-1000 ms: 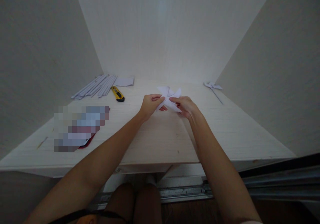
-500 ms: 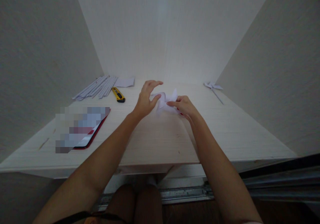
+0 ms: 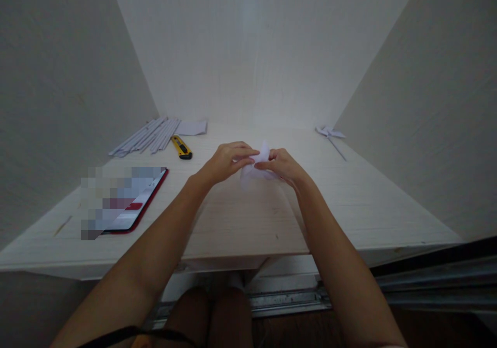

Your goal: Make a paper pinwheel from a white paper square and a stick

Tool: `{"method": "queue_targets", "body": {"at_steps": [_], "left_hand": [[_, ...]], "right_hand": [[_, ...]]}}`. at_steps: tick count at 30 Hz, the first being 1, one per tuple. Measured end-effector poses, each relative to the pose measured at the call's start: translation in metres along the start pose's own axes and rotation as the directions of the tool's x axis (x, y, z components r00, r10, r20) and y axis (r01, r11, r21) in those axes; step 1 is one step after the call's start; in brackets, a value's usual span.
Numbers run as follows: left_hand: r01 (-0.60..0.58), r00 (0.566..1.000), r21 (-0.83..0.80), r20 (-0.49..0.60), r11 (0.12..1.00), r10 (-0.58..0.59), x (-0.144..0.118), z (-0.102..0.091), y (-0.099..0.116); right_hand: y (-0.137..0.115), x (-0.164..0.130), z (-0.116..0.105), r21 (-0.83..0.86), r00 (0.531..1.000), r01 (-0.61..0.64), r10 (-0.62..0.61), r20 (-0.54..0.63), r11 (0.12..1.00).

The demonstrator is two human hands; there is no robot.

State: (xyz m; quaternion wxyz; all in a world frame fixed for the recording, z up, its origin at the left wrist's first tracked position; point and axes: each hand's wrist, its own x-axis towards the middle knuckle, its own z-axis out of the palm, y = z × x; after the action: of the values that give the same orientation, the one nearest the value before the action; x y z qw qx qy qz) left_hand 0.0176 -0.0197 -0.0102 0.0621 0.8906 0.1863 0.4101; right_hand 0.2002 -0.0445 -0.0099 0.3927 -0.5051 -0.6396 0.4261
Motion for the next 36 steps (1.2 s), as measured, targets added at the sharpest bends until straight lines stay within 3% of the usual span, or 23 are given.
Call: {"method": "queue_targets", "body": {"at_steps": [14,20,25,36], "left_hand": [[0.132,0.988,-0.062,-0.070,0.989,-0.136,-0.003,0.006,-0.002],[-0.001,0.994,0.055,-0.106,0.998,0.007,-0.005,0.008,0.000],[-0.018,0.986,0.215,-0.158,0.976,0.053,-0.007,0.014,0.002],[-0.193,0.978,0.335,-0.004,0.922,0.207,-0.006,0.005,0.008]], "right_hand": [[0.006,0.003,-0.001,0.040,0.998,-0.033,0.031,0.048,0.999],[0.004,0.002,-0.001,0.118,0.996,-0.084,0.084,0.007,0.989],[0.003,0.002,0.001,0.142,0.993,-0.102,0.110,-0.046,0.985],[-0.001,0.000,0.002,0.226,0.990,-0.142,0.144,0.011,0.964]]}}
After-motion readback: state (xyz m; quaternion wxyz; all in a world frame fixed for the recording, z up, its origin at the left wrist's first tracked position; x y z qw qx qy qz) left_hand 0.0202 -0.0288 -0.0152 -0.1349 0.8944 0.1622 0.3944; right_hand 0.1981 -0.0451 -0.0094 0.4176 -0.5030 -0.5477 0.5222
